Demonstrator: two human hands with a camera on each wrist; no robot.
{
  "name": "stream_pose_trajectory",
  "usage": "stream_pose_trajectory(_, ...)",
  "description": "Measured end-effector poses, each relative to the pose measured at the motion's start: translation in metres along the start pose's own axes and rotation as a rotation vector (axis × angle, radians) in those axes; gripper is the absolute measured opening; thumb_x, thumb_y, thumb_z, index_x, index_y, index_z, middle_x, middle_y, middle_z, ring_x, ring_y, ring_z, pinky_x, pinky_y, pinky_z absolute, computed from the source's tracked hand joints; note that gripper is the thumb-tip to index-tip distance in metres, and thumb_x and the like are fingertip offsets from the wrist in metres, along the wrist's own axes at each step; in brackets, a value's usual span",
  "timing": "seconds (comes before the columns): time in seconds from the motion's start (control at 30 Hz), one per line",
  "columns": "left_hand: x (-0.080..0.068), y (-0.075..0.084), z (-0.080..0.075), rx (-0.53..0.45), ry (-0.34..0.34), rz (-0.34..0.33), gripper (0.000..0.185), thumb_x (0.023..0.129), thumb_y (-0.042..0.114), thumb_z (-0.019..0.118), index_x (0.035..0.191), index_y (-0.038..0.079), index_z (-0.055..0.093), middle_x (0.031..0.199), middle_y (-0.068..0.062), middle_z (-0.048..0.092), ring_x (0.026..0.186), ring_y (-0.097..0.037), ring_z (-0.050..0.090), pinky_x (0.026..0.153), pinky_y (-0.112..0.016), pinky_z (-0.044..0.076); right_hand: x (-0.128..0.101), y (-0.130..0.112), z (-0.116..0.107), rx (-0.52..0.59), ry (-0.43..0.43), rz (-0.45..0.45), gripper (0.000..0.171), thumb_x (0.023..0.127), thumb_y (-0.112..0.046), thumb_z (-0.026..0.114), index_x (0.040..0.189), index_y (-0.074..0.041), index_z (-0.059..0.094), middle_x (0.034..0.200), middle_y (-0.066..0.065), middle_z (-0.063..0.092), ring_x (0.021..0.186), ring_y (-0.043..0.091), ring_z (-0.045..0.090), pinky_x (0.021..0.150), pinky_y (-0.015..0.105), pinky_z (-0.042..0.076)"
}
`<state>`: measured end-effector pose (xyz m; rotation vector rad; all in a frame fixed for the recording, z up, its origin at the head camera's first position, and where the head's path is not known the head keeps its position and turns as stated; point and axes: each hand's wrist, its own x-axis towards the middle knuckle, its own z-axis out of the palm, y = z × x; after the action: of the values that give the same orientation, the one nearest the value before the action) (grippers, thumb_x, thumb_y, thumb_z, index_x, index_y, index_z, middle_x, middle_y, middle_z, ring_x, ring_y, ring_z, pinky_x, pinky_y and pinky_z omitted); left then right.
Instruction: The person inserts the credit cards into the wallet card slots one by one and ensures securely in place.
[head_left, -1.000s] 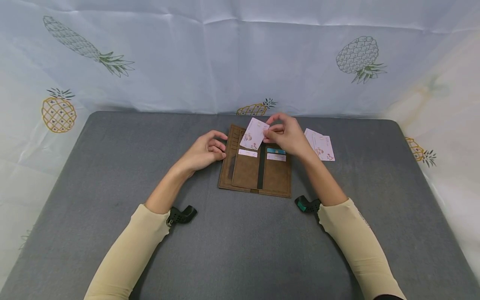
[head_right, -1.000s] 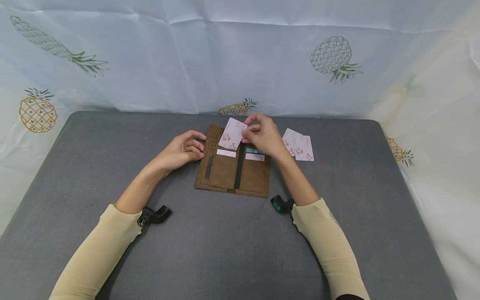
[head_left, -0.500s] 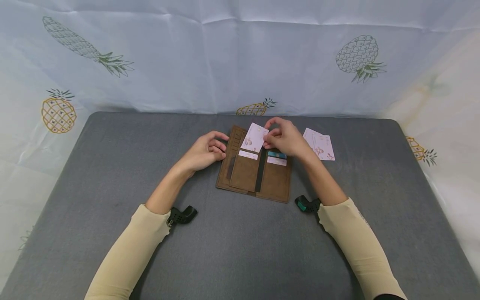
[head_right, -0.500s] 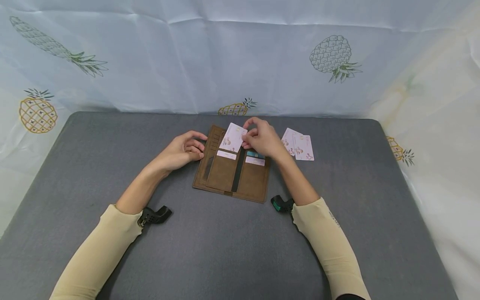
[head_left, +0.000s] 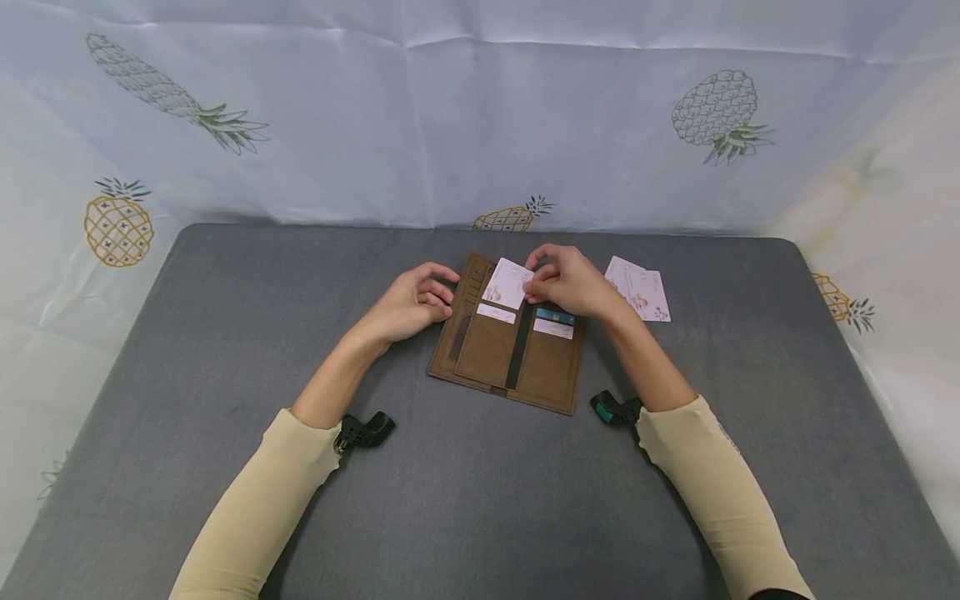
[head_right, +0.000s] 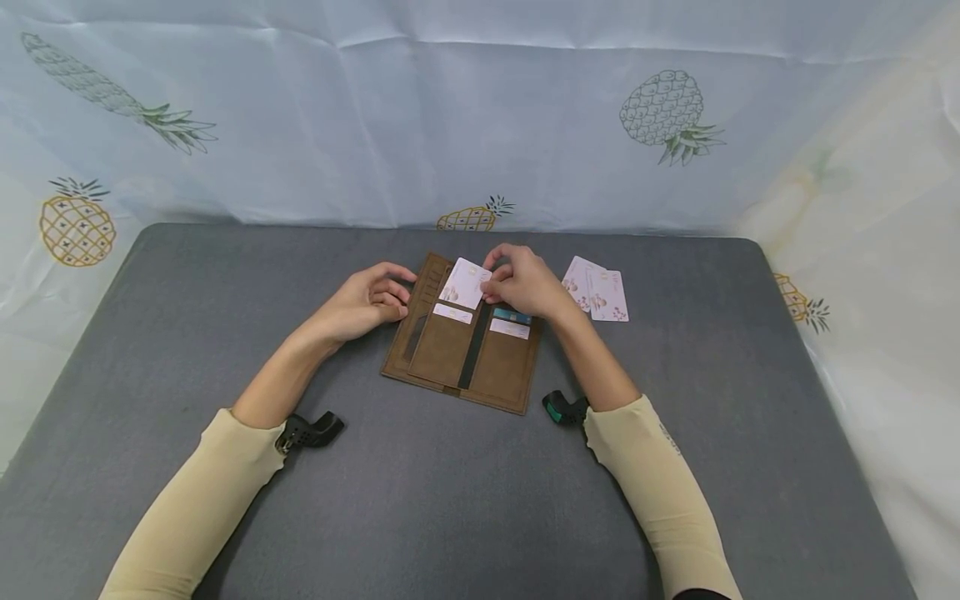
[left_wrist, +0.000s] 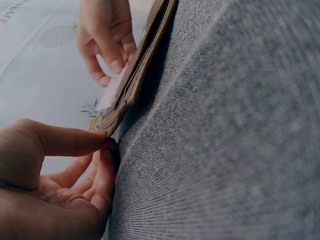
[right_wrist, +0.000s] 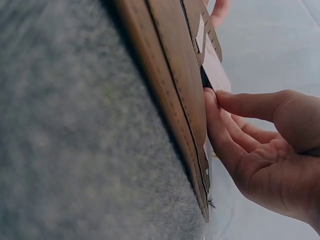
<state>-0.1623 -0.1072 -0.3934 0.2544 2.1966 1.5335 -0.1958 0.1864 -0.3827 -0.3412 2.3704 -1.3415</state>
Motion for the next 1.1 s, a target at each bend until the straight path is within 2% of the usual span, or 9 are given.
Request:
stream_pose_trajectory(0.27, -0.0008, -0.0022, -0.0017, -0.004, -0.004, 0.0, 0.051, 0.1, -0.007, 0.058, 0.148, 0.007, 0.055, 0.116, -0.013, 0.063, 0.097, -0.025, 0.065, 0.089, -0.032, 0.052, 0.0017, 0.0013, 0.0008, -0.027, -0.039, -0.043, 0.025, 0.104, 0.001, 0.068, 0.126, 0.007, 0.057, 0.101, 0.029, 0.078, 0.075, 0.006, 0.075, 0.073, 0.022, 0.064)
stream_pose_trajectory(0.6, 0.0002, -0.0009, -0.002, -0.015, -0.012, 0.002, 0.052, 0.099, -0.008, 0.057, 0.148, 0.008, 0.056, 0.116, -0.013, 0.063, 0.1, -0.025, 0.068, 0.09, -0.033, 0.053, 0.002, 0.0011, -0.0032, 0.059, -0.045, 0.017, 0.027, 0.104, 0.002, 0.064, 0.127, 0.007, 0.051, 0.089, 0.016, 0.077, 0.075, 0.01, 0.076, 0.075, 0.025, 0.066)
stream_pose_trajectory(0.8, 0.0014, 0.0, -0.0013, -0.013, -0.019, 0.006, 0.051, 0.099, -0.007, 0.058, 0.148, 0.008, 0.056, 0.116, -0.014, 0.063, 0.1, -0.027, 0.067, 0.091, -0.034, 0.052, -0.0006, 0.0018, -0.0032, -0.054, -0.065, -0.015, 0.024, 0.103, -0.003, 0.069, 0.125, 0.004, 0.059, 0.096, 0.023, 0.079, 0.077, 0.011, 0.075, 0.073, 0.023, 0.062)
stream_pose_trajectory(0.93, 0.0011, -0.0005, -0.0012, -0.004, -0.015, 0.002, 0.05, 0.1, -0.006, 0.059, 0.148, 0.008, 0.055, 0.117, -0.015, 0.063, 0.1, -0.027, 0.067, 0.09, -0.035, 0.052, -0.0022, 0.0001, -0.003, -0.13, -0.09, -0.046, 0.021, 0.102, -0.008, 0.073, 0.12, 0.001, 0.067, 0.097, 0.018, 0.078, 0.081, 0.015, 0.073, 0.074, 0.024, 0.055)
stream_pose_trajectory(1.1, 0.0011, -0.0011, -0.0007, 0.005, -0.009, 0.0, 0.049, 0.101, -0.005, 0.06, 0.148, 0.008, 0.055, 0.117, -0.014, 0.064, 0.096, -0.025, 0.065, 0.088, -0.033, 0.051, -0.0033, -0.0012, -0.003, -0.136, -0.108, -0.065, 0.02, 0.1, -0.008, 0.077, 0.117, -0.001, 0.071, 0.098, 0.013, 0.075, 0.085, 0.017, 0.072, 0.079, 0.022, 0.055)
